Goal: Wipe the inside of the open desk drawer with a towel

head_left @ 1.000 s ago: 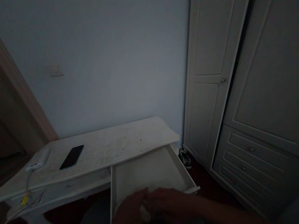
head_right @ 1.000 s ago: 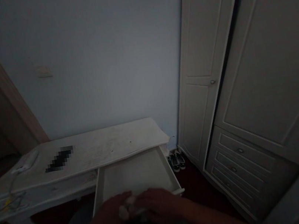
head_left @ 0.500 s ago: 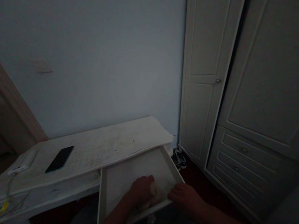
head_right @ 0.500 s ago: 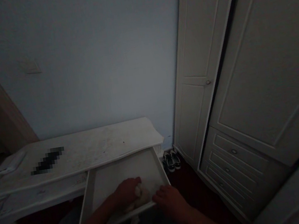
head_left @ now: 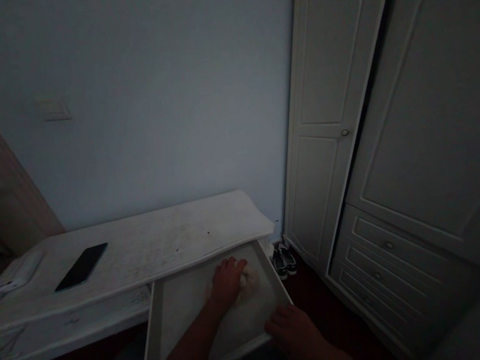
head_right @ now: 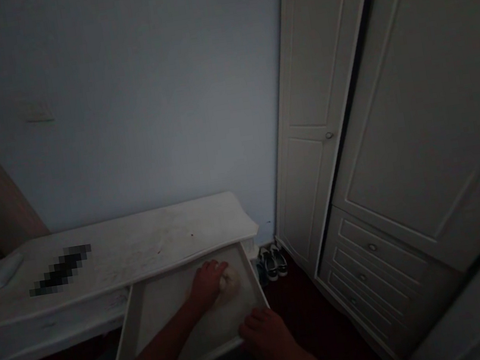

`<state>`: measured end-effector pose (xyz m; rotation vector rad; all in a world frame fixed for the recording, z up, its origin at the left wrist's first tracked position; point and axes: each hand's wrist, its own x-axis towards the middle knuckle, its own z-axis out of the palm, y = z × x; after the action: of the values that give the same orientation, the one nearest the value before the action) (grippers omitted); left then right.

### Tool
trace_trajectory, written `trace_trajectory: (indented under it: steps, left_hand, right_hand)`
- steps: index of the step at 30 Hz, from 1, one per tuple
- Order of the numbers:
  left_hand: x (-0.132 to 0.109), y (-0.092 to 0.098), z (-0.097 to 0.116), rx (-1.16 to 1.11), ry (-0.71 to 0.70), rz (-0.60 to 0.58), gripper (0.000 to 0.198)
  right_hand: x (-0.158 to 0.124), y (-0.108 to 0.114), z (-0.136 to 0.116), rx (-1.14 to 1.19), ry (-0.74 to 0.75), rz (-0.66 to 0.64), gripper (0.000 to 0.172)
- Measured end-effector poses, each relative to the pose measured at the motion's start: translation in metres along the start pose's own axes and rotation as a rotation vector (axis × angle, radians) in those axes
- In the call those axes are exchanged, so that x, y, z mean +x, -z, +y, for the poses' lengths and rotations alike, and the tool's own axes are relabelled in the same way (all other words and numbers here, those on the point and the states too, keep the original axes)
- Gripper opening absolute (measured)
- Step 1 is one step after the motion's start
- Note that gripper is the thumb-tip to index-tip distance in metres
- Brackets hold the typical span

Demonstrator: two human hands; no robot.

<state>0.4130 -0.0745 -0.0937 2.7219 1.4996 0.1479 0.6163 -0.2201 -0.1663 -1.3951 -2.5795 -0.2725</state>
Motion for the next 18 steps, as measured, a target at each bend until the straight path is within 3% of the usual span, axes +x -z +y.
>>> trace_trajectory:
  steps: [10,18]
  left_hand:
    - [-0.052,0.010,-0.069,0.148,0.125,-0.025,0.063]
    - [-0.119,0.008,-0.084,0.077,0.112,-0.182,0.074]
  right_hand:
    - [0.004,0.016,-0.004,-0.006,-0.007,-0.033,0.027]
    - [0.004,0.025,-0.007,0.023,-0.049,-0.074,0.021]
